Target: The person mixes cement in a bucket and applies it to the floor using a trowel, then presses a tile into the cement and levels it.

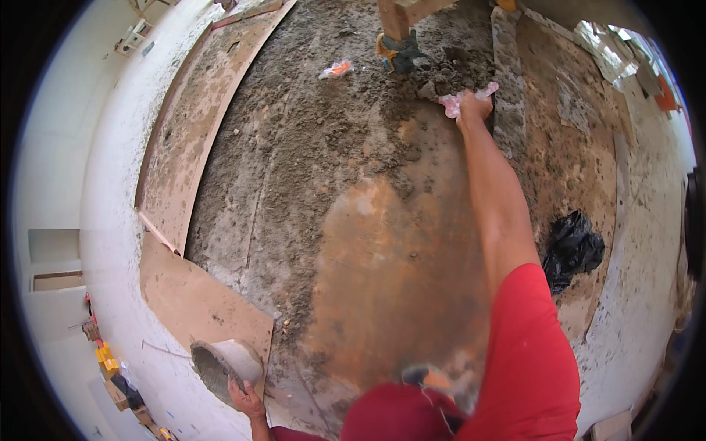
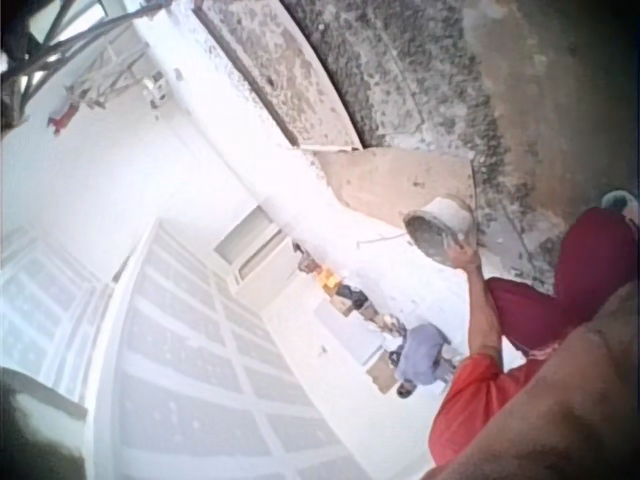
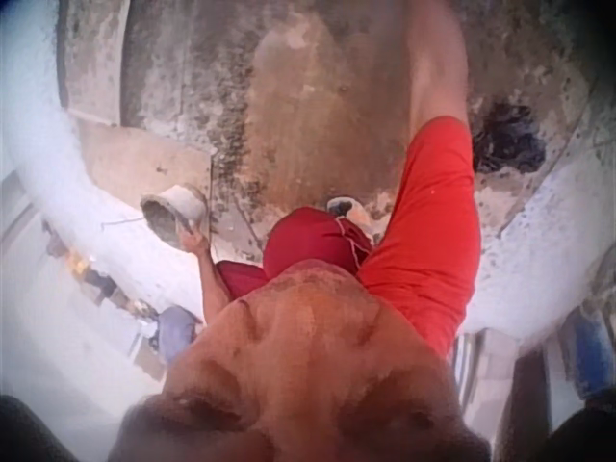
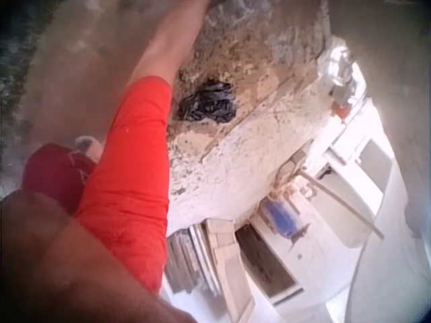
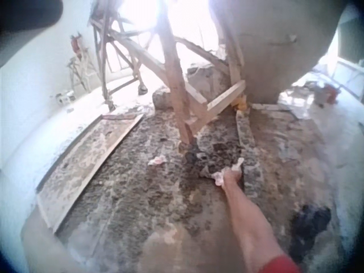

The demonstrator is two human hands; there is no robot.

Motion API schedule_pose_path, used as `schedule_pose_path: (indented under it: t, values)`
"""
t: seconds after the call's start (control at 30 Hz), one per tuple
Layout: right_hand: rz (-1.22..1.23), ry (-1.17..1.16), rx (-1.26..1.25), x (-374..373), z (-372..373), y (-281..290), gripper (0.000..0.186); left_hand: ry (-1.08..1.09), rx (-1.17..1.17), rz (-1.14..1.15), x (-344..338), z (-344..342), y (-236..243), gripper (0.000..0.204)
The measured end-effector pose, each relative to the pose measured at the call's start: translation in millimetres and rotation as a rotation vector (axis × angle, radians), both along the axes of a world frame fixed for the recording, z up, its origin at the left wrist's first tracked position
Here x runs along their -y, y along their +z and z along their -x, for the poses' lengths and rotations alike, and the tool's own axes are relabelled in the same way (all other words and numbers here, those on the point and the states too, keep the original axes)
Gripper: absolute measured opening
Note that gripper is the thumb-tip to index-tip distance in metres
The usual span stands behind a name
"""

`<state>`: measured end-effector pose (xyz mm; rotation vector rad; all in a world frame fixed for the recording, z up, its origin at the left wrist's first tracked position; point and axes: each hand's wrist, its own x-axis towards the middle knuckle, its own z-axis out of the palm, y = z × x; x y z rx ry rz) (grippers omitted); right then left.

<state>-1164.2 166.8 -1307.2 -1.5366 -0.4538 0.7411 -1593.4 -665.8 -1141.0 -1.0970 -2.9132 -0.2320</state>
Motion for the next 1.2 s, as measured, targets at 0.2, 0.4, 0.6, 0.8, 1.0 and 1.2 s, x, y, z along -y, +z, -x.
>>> schedule_pose_path:
  t: [0.2,0.4,0.6,0.8,1.0,1.2]
  values:
    - [-0.257,0.248,-0.372,30,-42,2,0.026,-0.066,-0.032,-0.012,-12,-1,-20,0.056]
    - [-0.212,0.652,-0.402,153,-18,87,0.016,0.036,-0.055,-0.091,-26,-15,-2,0.037]
    - [0.009,0.909,-0.293,281,55,142,0.018,0.070,0.027,-0.109,-35,-38,2,0.044]
    - [0.185,1.344,-0.538,428,179,197,0.032,-0.064,0.170,-0.381,-50,-59,33,0.049]
    - [-0.102,1.585,-0.570,545,305,238,0.023,0.323,0.699,-1.226,-24,-11,26,0.087]
    - [-0.839,1.626,-0.003,614,349,221,0.031,0.440,0.833,-1.590,-30,51,21,0.085]
